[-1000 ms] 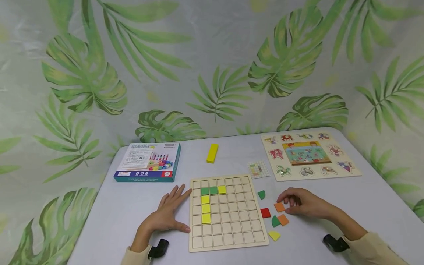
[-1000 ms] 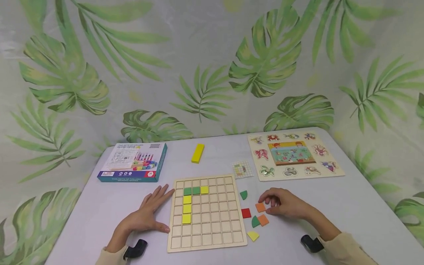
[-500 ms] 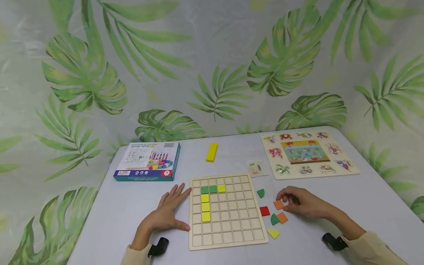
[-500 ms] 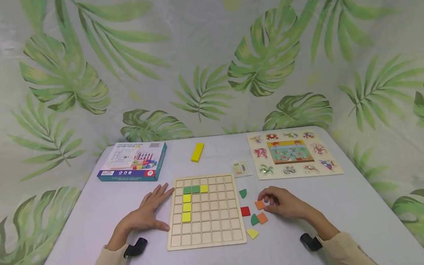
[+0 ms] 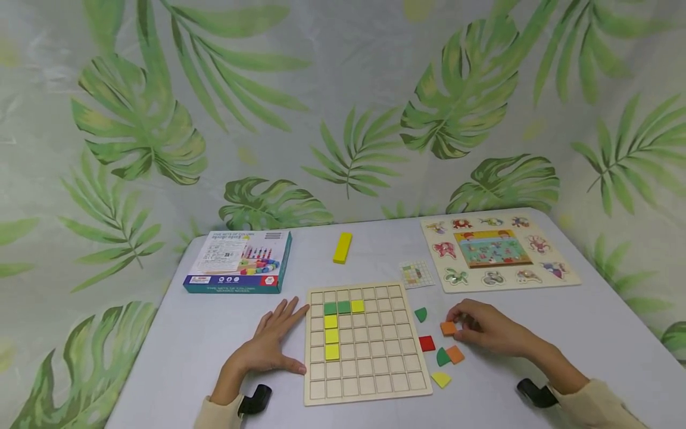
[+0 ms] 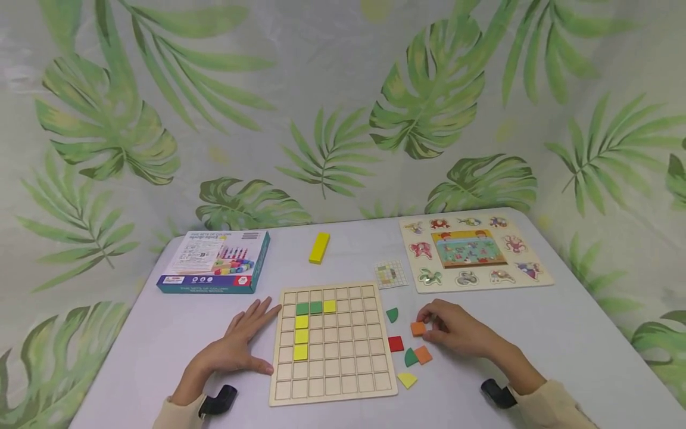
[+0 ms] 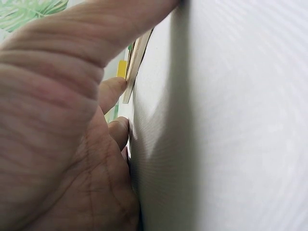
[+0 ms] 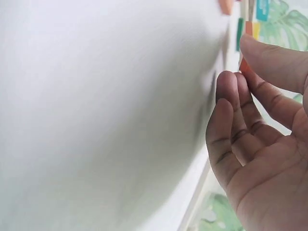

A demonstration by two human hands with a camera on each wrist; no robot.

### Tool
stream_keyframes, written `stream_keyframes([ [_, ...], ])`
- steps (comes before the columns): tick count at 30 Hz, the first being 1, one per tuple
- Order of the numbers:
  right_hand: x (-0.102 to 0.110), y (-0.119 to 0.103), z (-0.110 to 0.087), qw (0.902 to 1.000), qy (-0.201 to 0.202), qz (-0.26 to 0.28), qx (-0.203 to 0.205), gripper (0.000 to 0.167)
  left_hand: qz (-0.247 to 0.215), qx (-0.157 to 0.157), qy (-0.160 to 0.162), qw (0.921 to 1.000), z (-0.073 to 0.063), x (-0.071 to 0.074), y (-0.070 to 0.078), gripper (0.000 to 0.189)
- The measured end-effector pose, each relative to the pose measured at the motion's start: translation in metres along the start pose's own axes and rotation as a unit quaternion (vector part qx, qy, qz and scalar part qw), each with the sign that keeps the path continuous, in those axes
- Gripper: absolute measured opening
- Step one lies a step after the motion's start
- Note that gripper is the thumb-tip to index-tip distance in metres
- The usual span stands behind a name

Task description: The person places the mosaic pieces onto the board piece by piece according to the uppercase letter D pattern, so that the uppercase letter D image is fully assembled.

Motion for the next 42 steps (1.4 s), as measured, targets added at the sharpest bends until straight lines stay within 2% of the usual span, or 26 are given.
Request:
stream_keyframes([
  [6,-0.006,-0.022,0.011,0.9997,-0.013,0.023,-0.003,0.026,0.003,0.003,0.001,1.0000,0.000,0.001,-0.001,0.123],
  [14,-0.023,-0.054,0.033,0.9974,-0.031,0.051,0.041,0.022,0.004,0.006,0.000,1.0000,0.000,0.000,-0.003,0.123],
  [29,-0.071,-0.105,0.082,0.9933,-0.049,0.005,0.105,0.021,-0.004,0.006,-0.002,1.0000,0.001,-0.002,-0.005,0.122],
  [37,-0.100,-0.131,0.100,0.9922,-0.066,0.004,0.106,0.011,0.002,0.009,-0.001,1.0000,0.002,-0.003,-0.005,0.122],
  [42,-0.112,-0.142,0.104,0.9939,-0.071,-0.011,0.083,0.010,0.003,0.007,-0.001,1.0000,0.001,-0.003,-0.004,0.121],
])
Point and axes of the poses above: each hand's wrist, its own z-axis towards the middle knuckle, its own x-axis out of the back of the hand, y = z × x, the point moved 6 cm from there along z, towards the middle knuckle, and after that the axes turned 4 degrees about -y, right-handed, at the moved point
